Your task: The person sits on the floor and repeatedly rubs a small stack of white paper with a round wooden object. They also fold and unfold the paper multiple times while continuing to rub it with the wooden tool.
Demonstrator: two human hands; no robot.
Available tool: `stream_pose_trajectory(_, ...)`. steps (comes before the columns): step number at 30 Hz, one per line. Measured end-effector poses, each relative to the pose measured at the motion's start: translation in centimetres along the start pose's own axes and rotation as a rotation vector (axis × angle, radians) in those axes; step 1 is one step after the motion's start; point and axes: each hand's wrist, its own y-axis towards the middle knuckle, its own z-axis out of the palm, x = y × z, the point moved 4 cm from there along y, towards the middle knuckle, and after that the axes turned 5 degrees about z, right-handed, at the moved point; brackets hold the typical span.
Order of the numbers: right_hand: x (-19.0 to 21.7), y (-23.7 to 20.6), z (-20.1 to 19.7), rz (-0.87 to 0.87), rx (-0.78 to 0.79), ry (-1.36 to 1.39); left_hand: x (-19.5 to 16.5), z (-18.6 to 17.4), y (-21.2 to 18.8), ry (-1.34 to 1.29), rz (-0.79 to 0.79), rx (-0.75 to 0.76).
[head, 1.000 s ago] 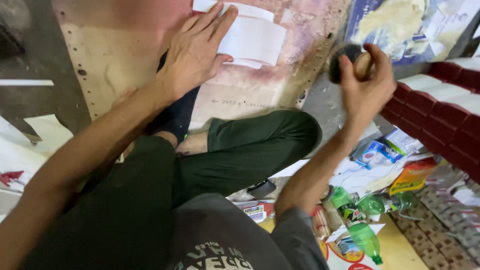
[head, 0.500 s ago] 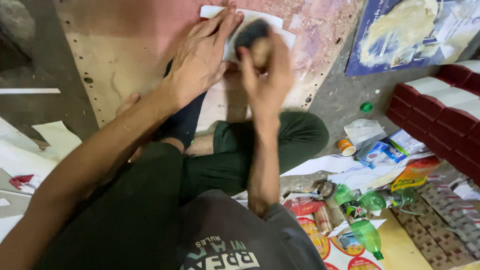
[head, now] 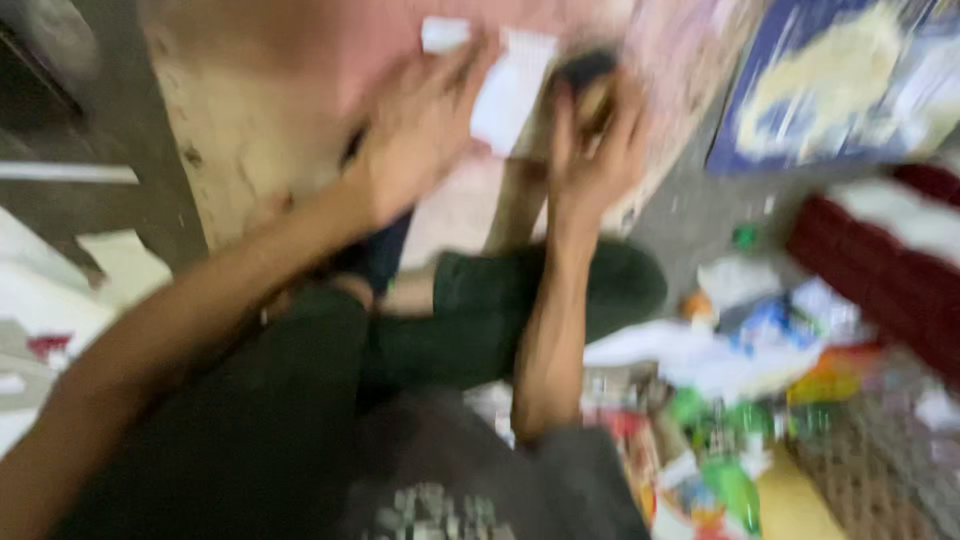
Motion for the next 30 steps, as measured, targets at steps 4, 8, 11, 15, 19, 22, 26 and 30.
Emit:
stream_pose_trajectory(4,-1.1,-0.1,-3.8,-0.099,-0.287,-0.031,-0.7,0.7,-0.1,-0.016,0.009,0.043)
stream_pose_trajectory(8,-3.5,0.8,-6.9,0.229,-0.524,0.11,-1.9,1.4,-0.3,0.272,0.258,0.07)
stream_pose_trajectory(11,-4.2,1.1,-6.5,0.258,-0.175,0.011,-2.1,2.0,-0.4,0.279,0.253,0.111)
stream_pose_trajectory(15,-4.8,1.0,-6.2,0.293,0.412,-0.464,-2.2,2.0,-0.5,0.238,0.246,0.086)
stream_pose_trajectory(19,-3.5,0.1,-6.8,0.235,0.048,-0.224,-1.9,2.0,-0.6,0.264,0.195,0.158)
stream_pose_trajectory(22,-2.8,0.5,-6.7,0.352,0.253,-0.399,-1.9,1.2,-0.6,0.354,0.254,0.041)
stream_pose_trajectory(26,1.2,-1.1,-5.1,0.132,0.076,-0.035,-0.9,0.3,-0.5,-0.087,0.115,-0.014)
stream_pose_trajectory(30,2.3,-1.6,-1.0,0.083,0.141,0.049,-0.4,-0.1,-0.4,-0.088,0.068,-0.011)
